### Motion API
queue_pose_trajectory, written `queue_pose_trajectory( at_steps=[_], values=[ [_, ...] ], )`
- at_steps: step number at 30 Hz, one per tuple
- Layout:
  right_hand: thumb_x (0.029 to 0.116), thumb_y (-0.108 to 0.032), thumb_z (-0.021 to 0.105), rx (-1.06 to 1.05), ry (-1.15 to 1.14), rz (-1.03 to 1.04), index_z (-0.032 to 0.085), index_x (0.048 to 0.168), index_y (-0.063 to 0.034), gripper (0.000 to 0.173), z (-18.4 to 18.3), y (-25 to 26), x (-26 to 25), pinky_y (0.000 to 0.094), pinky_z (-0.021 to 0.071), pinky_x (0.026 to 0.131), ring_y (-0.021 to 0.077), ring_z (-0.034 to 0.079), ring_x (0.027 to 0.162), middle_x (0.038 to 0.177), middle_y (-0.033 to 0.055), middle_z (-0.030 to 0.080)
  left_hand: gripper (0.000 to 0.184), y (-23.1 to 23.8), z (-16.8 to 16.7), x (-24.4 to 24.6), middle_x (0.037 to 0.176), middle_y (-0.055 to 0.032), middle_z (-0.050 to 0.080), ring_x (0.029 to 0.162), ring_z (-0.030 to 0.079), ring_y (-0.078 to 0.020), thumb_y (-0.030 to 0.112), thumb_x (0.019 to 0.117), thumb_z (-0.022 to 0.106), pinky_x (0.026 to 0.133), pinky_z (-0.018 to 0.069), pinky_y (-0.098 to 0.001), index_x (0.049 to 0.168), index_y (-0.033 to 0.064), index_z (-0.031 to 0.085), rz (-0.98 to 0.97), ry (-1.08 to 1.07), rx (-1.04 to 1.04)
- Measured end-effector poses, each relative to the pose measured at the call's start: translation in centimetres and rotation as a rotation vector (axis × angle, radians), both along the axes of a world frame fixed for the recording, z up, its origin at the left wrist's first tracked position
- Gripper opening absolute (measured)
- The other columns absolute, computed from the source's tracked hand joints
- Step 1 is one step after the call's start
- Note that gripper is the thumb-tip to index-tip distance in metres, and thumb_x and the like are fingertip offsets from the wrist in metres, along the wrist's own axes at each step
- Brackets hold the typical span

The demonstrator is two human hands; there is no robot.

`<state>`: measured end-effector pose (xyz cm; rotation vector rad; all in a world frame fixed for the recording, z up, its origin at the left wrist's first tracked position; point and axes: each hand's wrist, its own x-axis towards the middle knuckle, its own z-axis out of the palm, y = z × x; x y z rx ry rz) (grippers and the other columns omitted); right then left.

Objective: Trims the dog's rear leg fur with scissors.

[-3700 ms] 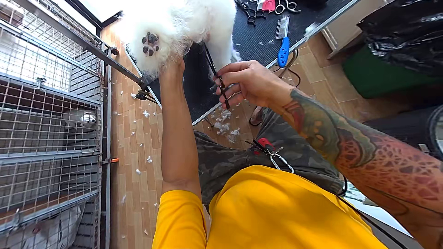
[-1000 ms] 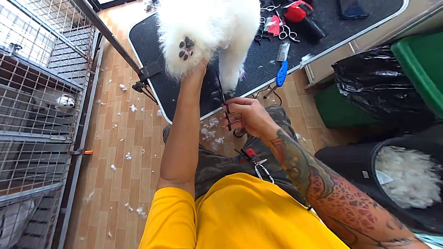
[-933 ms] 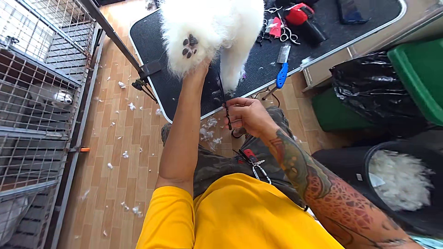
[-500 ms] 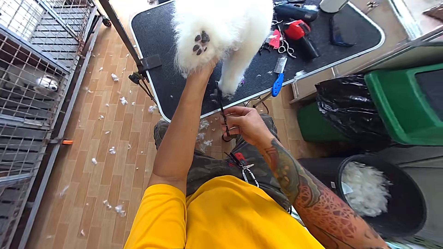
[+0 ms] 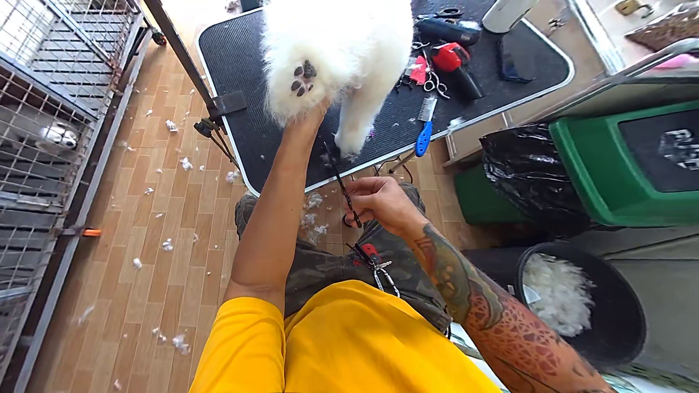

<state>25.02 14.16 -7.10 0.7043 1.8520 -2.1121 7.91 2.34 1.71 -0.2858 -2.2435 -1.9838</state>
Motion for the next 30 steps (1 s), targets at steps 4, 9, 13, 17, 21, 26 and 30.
queue_pose_trajectory(
  at_steps=[4,9,13,17,21,26,30],
  values=[
    [0.0828,-0.005,0.077,-0.088,0.219,0.152,0.067,0.12,0.0005,0.039,-0.8,1.4,2.4,0.0406,0.0664,0.067,0.025,0.075,0.076,0.096,0.0136,0.074,0.041,-1.3,-0.3,0.2,0.11,-0.0144,0.06,0.103,0.057,-0.0077,-0.003,0.0893,0.068,0.091,0.0477,-0.0172,0.125,-0.0117,0.051,-0.141,-0.072,0.164],
    [0.0846,-0.002,0.072,-0.183,0.156,0.1,0.063,0.119,0.0005,0.036,-0.2,1.6,2.6,0.0419,0.0666,0.066,0.0256,0.075,0.074,0.093,0.0128,0.073,0.04,-0.9,-1.2,-0.6,0.103,-0.0092,0.06,0.097,0.058,-0.0056,-0.01,0.0852,0.067,0.086,0.05,-0.0184,0.122,-0.0096,0.051,-0.098,0.01,0.293],
    [0.0927,-0.011,0.059,-0.248,0.187,0.061,0.062,0.117,0.0006,0.028,0.6,1.0,1.3,0.043,0.0661,0.069,0.027,0.074,0.075,0.093,0.0151,0.072,0.042,-0.3,-1.2,-1.1,0.104,-0.0084,0.058,0.097,0.057,-0.0074,-0.01,0.0854,0.068,0.087,0.0506,-0.02,0.123,-0.0068,0.049,-0.074,0.008,0.284],
    [0.0973,-0.017,0.052,-0.247,0.222,0.013,0.062,0.121,-0.0007,0.031,1.1,1.3,-0.4,0.0425,0.0653,0.068,0.0279,0.074,0.073,0.095,0.0173,0.072,0.044,0.2,-1.1,-1.5,0.106,-0.0118,0.056,0.098,0.056,-0.011,-0.011,0.0863,0.067,0.086,0.0515,-0.0231,0.125,-0.0077,0.047,0.009,0.016,0.269],
    [0.0961,-0.002,0.059,-0.216,0.186,-0.016,0.062,0.121,0.0024,0.025,1.6,1.9,-0.9,0.0409,0.0651,0.065,0.0273,0.074,0.071,0.09,0.0179,0.072,0.044,0.4,-0.9,-1.6,0.107,-0.0115,0.057,0.098,0.057,-0.0106,-0.012,0.0859,0.067,0.086,0.0517,-0.0231,0.125,-0.0075,0.047,0.018,0.048,0.283],
    [0.0957,-0.004,0.063,-0.211,0.165,0.014,0.064,0.116,0.0025,0.022,1.5,2.0,-0.6,0.0397,0.0648,0.063,0.0264,0.074,0.069,0.088,0.0171,0.073,0.041,0.5,-0.9,-1.8,0.104,-0.0113,0.059,0.096,0.058,-0.0119,-0.009,0.0848,0.069,0.084,0.0529,-0.0255,0.121,-0.0067,0.05,0.044,0.111,0.216],
    [0.0948,-0.012,0.064,-0.216,0.182,-0.035,0.066,0.115,0.0011,0.024,1.5,2.0,-1.0,0.0407,0.0646,0.063,0.0267,0.073,0.07,0.092,0.0169,0.072,0.036,0.7,-1.2,-2.1,0.112,-0.0113,0.059,0.103,0.058,-0.0117,-0.002,0.0955,0.061,0.091,0.0522,-0.026,0.129,-0.0064,0.048,-0.019,0.118,0.19]
  ],
)
